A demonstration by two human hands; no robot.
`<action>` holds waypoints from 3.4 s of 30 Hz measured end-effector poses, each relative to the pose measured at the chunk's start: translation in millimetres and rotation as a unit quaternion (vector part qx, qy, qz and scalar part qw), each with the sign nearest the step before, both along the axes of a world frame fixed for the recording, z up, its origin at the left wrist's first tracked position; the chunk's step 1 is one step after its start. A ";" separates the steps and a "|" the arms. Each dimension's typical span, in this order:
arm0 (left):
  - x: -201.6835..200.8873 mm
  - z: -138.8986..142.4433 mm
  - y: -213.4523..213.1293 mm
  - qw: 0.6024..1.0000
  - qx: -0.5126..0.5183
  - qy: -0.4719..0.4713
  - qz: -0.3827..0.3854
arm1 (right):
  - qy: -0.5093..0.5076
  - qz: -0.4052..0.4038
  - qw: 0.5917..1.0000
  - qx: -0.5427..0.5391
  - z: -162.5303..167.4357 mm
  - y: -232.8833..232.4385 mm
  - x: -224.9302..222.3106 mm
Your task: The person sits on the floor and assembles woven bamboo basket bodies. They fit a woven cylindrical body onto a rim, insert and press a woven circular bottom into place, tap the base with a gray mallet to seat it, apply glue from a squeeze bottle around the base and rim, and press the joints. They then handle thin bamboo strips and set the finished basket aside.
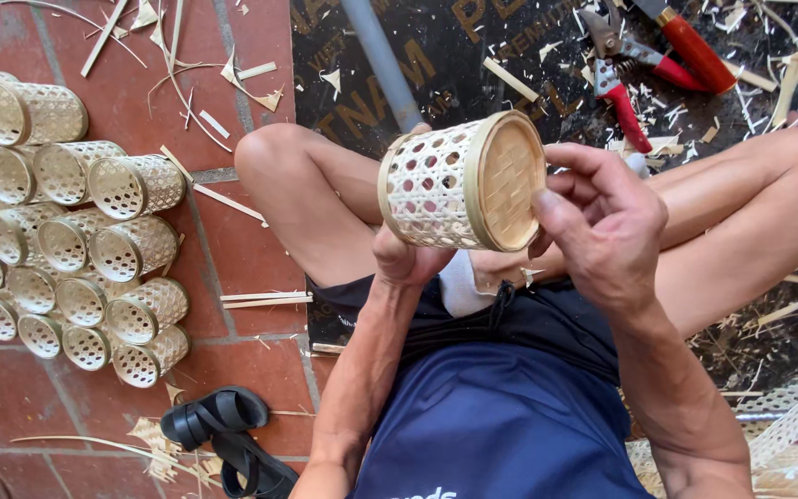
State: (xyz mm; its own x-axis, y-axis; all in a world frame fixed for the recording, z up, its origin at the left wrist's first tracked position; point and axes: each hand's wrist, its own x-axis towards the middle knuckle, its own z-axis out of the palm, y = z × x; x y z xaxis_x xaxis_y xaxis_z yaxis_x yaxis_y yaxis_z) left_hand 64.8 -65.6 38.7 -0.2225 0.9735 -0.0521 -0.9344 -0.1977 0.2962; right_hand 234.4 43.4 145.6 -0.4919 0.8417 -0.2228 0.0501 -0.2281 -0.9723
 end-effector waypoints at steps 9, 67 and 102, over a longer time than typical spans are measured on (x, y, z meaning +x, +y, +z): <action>-56.8 69.8 -15.1 0.878 -0.096 0.461 -0.088 | -0.119 0.223 0.865 0.433 1.5 29.4 4.8; 19.3 76.2 -56.6 0.533 -0.146 0.827 0.103 | -0.121 0.293 0.802 0.507 -28.6 -15.7 3.2; 43.6 14.0 -64.7 0.792 -0.262 0.542 0.102 | -0.098 0.126 0.962 0.220 -75.9 -45.4 24.4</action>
